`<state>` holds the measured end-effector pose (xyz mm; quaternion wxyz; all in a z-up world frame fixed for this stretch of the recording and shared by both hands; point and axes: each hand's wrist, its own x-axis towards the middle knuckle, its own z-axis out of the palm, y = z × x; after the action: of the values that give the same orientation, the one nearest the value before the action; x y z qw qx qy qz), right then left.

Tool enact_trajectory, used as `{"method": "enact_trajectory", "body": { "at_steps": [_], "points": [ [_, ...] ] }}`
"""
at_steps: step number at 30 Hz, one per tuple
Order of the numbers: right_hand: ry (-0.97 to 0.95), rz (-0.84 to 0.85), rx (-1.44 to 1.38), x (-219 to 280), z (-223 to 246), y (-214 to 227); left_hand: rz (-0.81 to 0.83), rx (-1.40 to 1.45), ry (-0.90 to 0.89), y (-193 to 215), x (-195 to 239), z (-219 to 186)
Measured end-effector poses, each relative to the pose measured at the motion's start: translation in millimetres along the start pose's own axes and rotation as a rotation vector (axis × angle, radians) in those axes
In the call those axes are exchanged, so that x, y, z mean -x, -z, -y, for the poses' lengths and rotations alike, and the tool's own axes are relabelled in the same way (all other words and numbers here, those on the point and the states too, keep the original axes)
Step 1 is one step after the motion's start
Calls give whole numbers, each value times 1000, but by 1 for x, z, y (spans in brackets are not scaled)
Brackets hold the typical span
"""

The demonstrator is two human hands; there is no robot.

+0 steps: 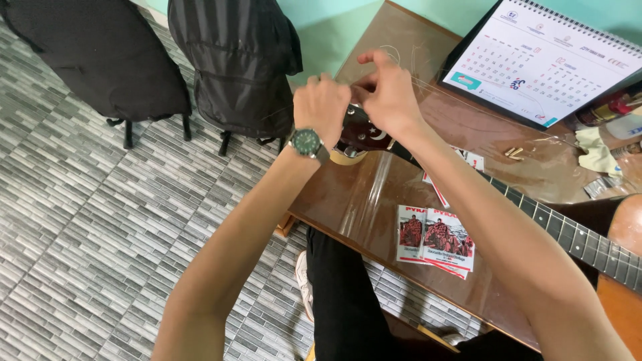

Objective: The person is changing the strings on an acoustic guitar. They insert a new string into the tuning peg, wind it around the post, and tighten it by turning the peg. This process is repeated for multiple strings on the headstock.

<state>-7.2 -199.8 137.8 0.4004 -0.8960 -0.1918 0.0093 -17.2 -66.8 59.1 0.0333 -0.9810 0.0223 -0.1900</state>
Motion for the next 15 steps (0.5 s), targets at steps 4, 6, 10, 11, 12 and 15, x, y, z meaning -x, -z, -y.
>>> {"method": "enact_trajectory", "body": {
  "at_steps": [4,6,10,11,12,15],
  "points": [
    [41,-67,90,-13,-14,-9,-564,-64,-79,23,9,6],
    [118,17,115,-18,-23,-13,-610,-23,-168,28,10,11],
    [130,119,164,-22,-26,-9,-656,80,-251,11,9,16],
    [133,145,151,-23,-27,-9,-500,322,-170,6,9,16],
    [136,171,138,-25,-29,-9,-338,558,-87,2,9,16],
    [7,247,7,-22,-24,-4,-384,886,41,4,3,20]
  ]
}}
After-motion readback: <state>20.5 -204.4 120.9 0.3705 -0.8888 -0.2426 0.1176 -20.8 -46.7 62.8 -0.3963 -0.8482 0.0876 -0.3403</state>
